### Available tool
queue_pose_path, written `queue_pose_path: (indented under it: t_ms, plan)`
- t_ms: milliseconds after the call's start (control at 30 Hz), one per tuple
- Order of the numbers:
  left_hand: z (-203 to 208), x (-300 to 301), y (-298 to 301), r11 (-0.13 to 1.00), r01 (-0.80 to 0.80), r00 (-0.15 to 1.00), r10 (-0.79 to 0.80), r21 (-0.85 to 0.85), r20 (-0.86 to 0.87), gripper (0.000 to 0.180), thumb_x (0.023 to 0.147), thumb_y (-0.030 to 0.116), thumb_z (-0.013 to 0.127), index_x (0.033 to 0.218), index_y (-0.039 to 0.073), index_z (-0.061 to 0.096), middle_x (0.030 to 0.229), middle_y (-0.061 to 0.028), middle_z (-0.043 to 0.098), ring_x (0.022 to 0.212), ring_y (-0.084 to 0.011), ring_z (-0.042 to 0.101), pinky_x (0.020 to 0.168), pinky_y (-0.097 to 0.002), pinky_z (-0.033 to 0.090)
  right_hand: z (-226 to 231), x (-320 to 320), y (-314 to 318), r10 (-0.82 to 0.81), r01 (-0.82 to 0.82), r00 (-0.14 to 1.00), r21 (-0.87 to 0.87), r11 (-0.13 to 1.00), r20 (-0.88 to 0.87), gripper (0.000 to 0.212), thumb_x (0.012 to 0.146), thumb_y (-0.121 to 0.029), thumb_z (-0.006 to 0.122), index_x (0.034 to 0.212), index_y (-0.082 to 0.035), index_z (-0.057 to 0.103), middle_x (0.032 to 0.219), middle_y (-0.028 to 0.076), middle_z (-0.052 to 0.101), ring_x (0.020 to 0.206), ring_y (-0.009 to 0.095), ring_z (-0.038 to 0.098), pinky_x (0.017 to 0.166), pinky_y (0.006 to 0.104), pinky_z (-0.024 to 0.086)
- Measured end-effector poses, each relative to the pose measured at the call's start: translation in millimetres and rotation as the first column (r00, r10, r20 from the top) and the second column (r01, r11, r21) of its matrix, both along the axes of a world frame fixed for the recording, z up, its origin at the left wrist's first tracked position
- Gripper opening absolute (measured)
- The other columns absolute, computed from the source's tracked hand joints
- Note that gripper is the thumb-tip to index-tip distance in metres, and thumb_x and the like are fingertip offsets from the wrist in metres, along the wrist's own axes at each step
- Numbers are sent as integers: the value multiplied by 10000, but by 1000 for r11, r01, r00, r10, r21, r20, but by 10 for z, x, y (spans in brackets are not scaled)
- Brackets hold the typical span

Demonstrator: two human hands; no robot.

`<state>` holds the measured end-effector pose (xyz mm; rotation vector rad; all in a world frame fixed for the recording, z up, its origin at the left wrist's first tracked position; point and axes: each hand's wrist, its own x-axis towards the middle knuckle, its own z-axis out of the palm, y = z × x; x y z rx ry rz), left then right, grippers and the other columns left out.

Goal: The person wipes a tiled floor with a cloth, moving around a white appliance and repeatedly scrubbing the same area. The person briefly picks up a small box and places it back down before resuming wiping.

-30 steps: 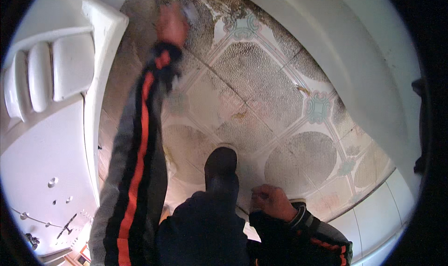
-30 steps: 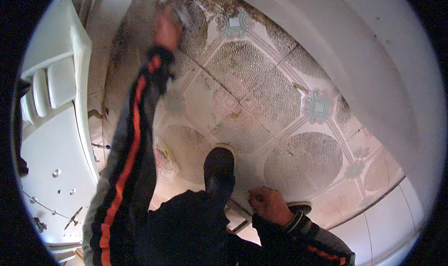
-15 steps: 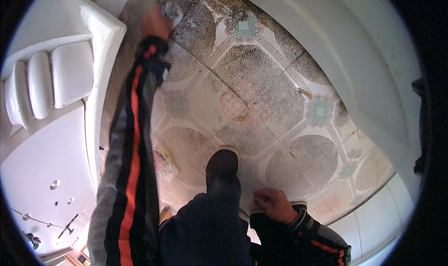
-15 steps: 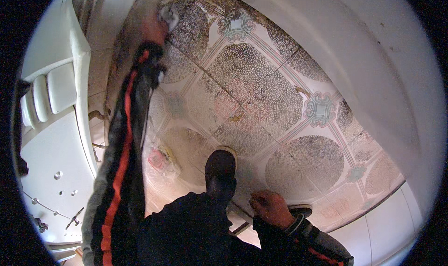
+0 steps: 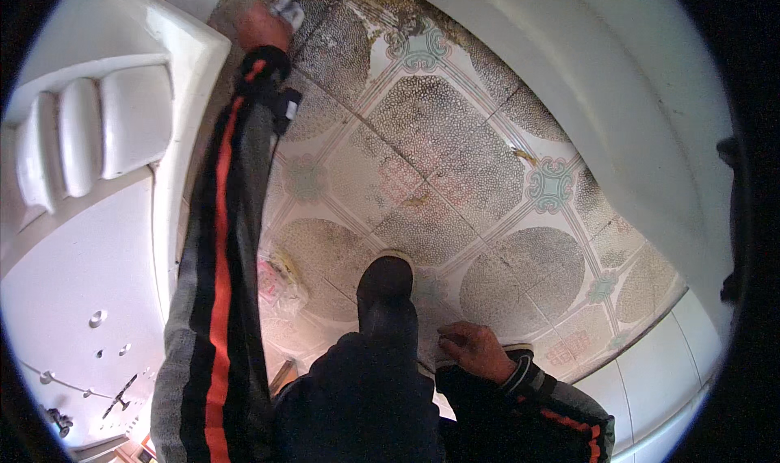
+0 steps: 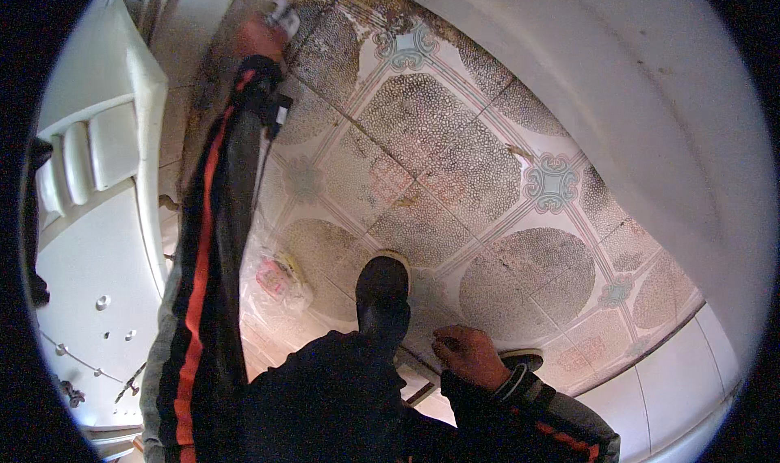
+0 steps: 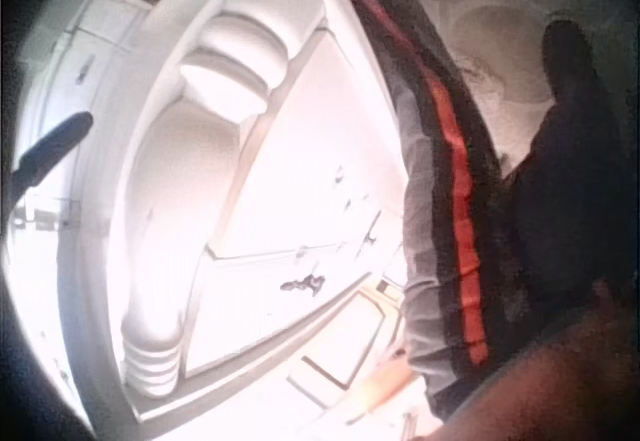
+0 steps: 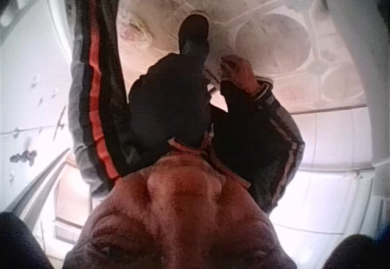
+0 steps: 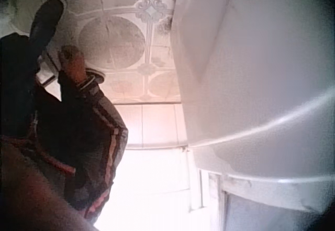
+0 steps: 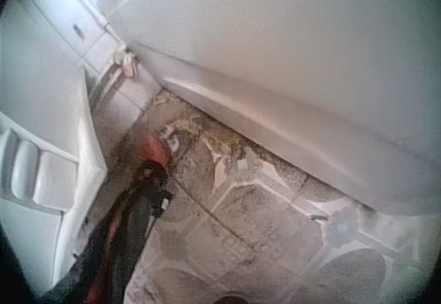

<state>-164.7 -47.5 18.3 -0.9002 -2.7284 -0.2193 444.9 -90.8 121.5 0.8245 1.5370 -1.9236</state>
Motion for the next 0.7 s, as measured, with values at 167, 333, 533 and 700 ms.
queue_pose_path:
  t_ms: [167, 333, 533, 700]
  plan:
    - [266, 1248, -389, 970, 244, 954, -244, 18, 177, 266, 727, 75, 755, 973, 58, 656, 942, -259, 666, 959, -431, 658, 767, -519, 545, -21, -43, -27, 29, -27, 998, 28, 999, -55, 276, 901, -208, 676, 1082, -1, 699, 971, 194, 709, 837, 318, 711, 741, 404, 558]
    - [83, 854, -256, 979, 185, 971, -196, 88, 140, 246, 749, 118, 747, 951, 33, 635, 910, -244, 679, 913, -434, 665, 757, -512, 548, -61, -21, -5, 166, -168, 985, 58, 984, 37, 280, 901, -228, 661, 1075, -14, 707, 995, 205, 704, 882, 351, 702, 789, 415, 553]
    - [-65, 825, -188, 982, 173, 967, -183, 72, 175, 260, 779, 186, 732, 984, 54, 641, 860, -251, 663, 839, -452, 658, 734, -526, 541, -42, -28, -36, 105, -105, 994, 40, 994, -11, 303, 909, -245, 651, 1090, -7, 699, 978, 200, 711, 892, 360, 698, 814, 420, 547]
    - [-63, 1656, -588, 934, 337, 909, -356, 120, 215, 285, 783, 17, 683, 1046, 67, 584, 1017, -228, 586, 841, -447, 639, 730, -536, 526, -55, -42, -37, 46, -44, 998, 50, 998, -36, 304, 906, -259, 661, 1098, -27, 705, 983, 214, 708, 877, 355, 707, 798, 424, 550]
